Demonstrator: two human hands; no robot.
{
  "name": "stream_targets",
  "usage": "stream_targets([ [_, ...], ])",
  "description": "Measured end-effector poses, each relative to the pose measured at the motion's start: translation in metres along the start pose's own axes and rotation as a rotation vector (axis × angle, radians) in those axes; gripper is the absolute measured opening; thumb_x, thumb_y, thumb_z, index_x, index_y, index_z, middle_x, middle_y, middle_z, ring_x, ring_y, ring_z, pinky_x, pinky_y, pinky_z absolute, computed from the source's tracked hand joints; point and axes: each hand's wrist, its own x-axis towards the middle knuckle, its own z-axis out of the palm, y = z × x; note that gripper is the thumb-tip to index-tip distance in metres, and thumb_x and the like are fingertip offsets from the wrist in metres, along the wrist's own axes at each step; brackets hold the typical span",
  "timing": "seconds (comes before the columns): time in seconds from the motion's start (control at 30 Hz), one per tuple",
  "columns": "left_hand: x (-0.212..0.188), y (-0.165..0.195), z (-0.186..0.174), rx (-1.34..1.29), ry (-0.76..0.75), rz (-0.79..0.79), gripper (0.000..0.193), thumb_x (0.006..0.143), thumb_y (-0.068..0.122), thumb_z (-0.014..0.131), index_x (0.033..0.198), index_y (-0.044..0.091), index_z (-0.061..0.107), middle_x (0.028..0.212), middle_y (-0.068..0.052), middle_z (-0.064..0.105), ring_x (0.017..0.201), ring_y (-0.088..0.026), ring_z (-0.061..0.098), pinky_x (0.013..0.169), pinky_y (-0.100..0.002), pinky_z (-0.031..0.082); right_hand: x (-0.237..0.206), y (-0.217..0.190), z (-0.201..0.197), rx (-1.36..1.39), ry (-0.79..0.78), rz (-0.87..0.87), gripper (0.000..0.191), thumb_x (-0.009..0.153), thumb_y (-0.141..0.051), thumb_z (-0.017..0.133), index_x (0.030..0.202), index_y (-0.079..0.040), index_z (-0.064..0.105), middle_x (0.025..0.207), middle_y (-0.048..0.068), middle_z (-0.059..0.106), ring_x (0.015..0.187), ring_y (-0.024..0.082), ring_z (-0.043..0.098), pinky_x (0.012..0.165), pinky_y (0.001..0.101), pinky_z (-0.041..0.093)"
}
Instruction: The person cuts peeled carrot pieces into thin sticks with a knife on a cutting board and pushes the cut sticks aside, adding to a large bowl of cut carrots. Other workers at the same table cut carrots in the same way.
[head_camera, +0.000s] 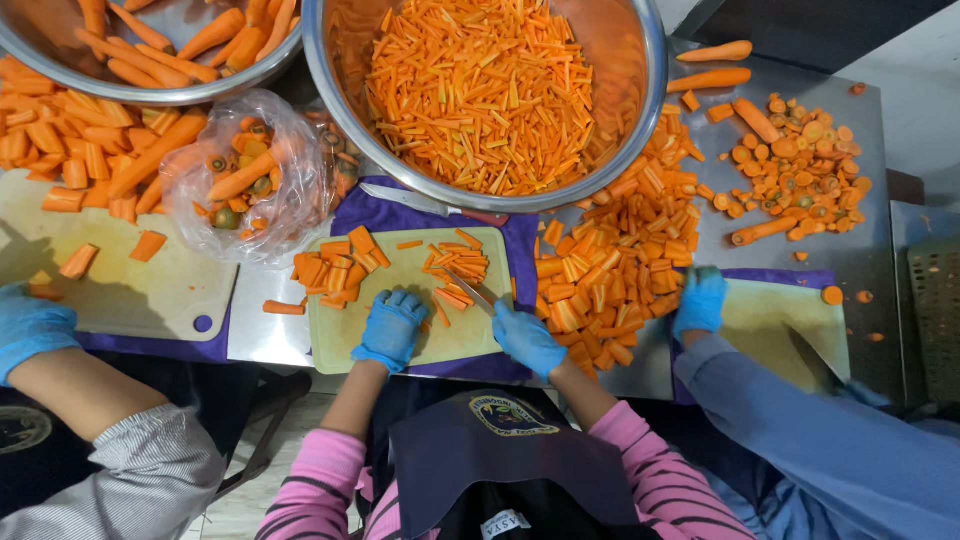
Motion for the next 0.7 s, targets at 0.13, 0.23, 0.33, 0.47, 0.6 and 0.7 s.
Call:
stream_targets([
  [0.13,0.012,0.024,0.016,-0.020,0.162,0.090,0.040,0.074,0.015,0.064,0.113,0.010,0.072,0.114,-0.013,0.068,0.108,-0.031,0.062,0.096,-0.048,0.047,0.000,0.005,0.005,-0.035,0.027,-0.008,0.027,0.099,-0.023,0.049,0.116,-0.002,0.052,0.069,0.024,0.065,0.065,0.047,0.065,0.062,0.0598,0.048],
  [0.23,0.018,0.037,0.031,-0.041,0.136,0.048,0.039,0.078,0.013,0.064,0.117,0.010,0.072,0.117,-0.011,0.067,0.111,-0.030,0.062,0.100,-0.047,0.048,0.001,0.009,0.010,-0.051,0.065,-0.013,0.027,0.099,-0.024,0.050,0.116,-0.002,0.053,0.070,0.024,0.066,0.067,0.046,0.065,0.062,0.0597,0.048],
  [0.33,0.022,0.040,0.039,-0.026,0.156,-0.003,0.038,0.077,0.013,0.065,0.115,0.011,0.071,0.120,-0.012,0.066,0.114,-0.032,0.061,0.100,-0.046,0.048,-0.001,0.015,0.013,-0.050,0.080,-0.035,0.029,0.098,-0.024,0.051,0.118,-0.003,0.053,0.070,0.024,0.066,0.066,0.047,0.065,0.061,0.0596,0.048],
  [0.47,0.022,0.040,0.035,-0.092,0.058,-0.061,0.035,0.079,0.015,0.066,0.114,0.010,0.070,0.118,-0.011,0.066,0.112,-0.033,0.061,0.099,-0.046,0.048,-0.002,0.016,0.014,-0.033,0.087,-0.088,0.026,0.098,-0.023,0.052,0.114,-0.002,0.053,0.069,0.024,0.066,0.065,0.047,0.065,0.060,0.0607,0.047],
  [0.6,0.019,0.047,0.026,-0.110,0.143,-0.030,0.036,0.079,0.017,0.067,0.114,0.006,0.070,0.114,-0.013,0.066,0.108,-0.035,0.060,0.097,-0.048,0.047,0.003,0.007,0.013,-0.162,0.096,-0.105,0.027,0.098,-0.023,0.051,0.116,-0.002,0.053,0.066,0.025,0.065,0.060,0.048,0.064,0.056,0.0618,0.047],
  [0.7,0.018,0.052,0.026,-0.080,0.158,-0.046,0.039,0.079,0.015,0.066,0.117,0.005,0.069,0.115,-0.015,0.066,0.108,-0.035,0.061,0.097,-0.048,0.048,0.005,-0.001,0.011,-0.224,0.044,-0.091,0.019,0.099,-0.019,0.047,0.111,-0.005,0.054,0.067,0.024,0.066,0.062,0.047,0.065,0.056,0.0616,0.047],
])
